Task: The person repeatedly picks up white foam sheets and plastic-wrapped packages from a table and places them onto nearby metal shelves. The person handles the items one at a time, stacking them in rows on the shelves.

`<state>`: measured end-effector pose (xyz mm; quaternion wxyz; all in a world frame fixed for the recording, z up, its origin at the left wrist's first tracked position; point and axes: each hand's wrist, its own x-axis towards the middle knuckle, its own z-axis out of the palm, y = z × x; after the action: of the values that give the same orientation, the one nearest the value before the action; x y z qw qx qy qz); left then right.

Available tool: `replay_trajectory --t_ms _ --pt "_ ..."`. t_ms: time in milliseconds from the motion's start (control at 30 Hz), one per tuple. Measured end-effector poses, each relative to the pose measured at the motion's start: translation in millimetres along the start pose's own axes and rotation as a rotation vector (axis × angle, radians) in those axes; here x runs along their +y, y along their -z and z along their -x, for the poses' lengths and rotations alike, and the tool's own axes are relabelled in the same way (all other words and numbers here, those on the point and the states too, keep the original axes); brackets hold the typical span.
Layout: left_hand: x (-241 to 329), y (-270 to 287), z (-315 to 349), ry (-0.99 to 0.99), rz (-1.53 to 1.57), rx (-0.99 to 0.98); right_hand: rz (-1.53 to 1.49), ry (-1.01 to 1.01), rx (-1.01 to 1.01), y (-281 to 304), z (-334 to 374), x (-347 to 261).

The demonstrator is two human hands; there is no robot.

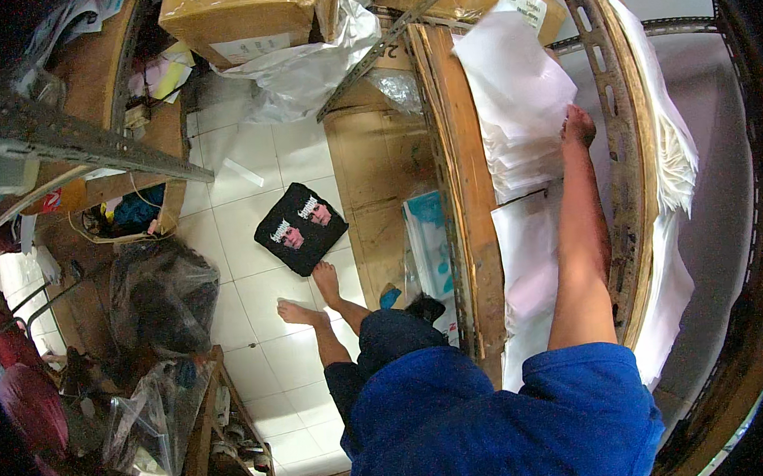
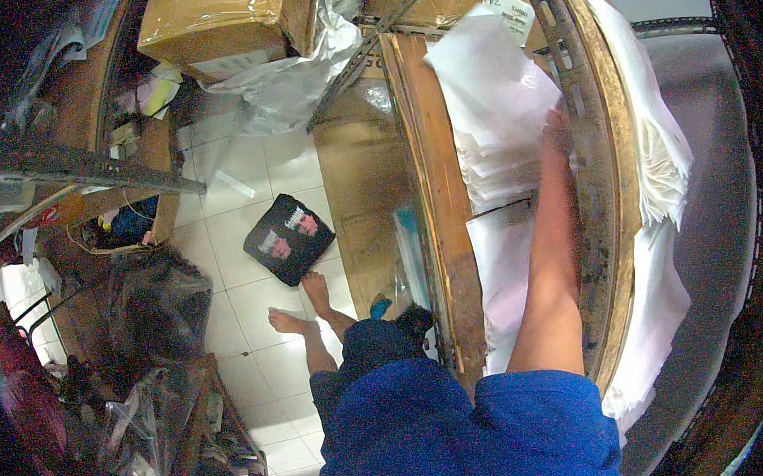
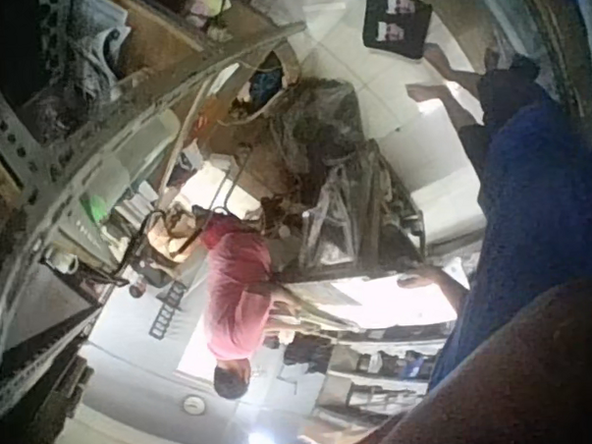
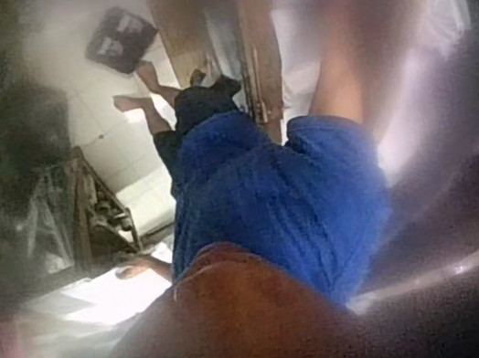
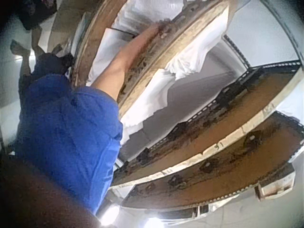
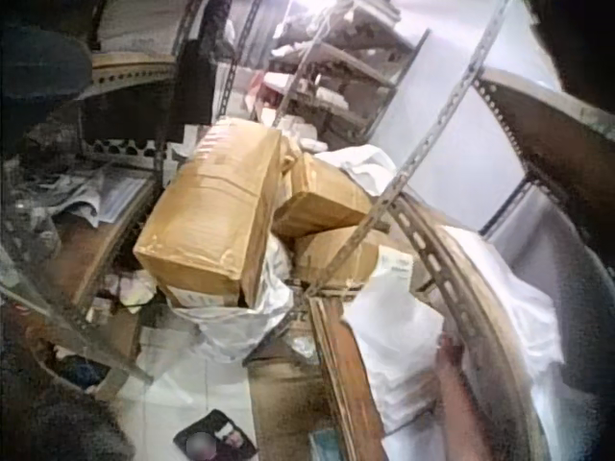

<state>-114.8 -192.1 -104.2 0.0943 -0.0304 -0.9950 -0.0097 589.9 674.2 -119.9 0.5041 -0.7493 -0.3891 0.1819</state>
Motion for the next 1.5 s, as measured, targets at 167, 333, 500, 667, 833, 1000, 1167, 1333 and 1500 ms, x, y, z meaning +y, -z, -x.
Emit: replay_trajectory --t_ms 167,333,500,667,833,1000,1167,1333,1500 --pt "40 -3 19 0.091 0.133 0.026 0.646 0.344 0.266 62 -102 91" --pt "2 2 14 0.052 0.074 0.061 0.948 -0.005 0.368 45 -67 90" --pt "57 10 17 0.095 0.161 0.086 0.852 0.115 0.372 59 -52 82" --pt "53 11 23 0.059 0.079 0.037 0.792 -0.054 0.421 36 -21 50" --pt "81 25 26 0.092 0.09 0.147 0.688 -0.061 0.418 29 35 7" --pt "19 -15 24 0.192 0.281 0.111 0.453 0.445 0.356 -7 64 22" --pt "50 7 26 0.269 0.414 0.1 -0.061 0.209 -0.222 -56 250 -71" --pt "60 29 24 0.184 0.432 0.144 -0.247 0.108 -0.598 -107 394 -29" --pt "44 63 31 0.099 0.593 0.059 -0.155 0.153 -1.045 -103 581 -25"
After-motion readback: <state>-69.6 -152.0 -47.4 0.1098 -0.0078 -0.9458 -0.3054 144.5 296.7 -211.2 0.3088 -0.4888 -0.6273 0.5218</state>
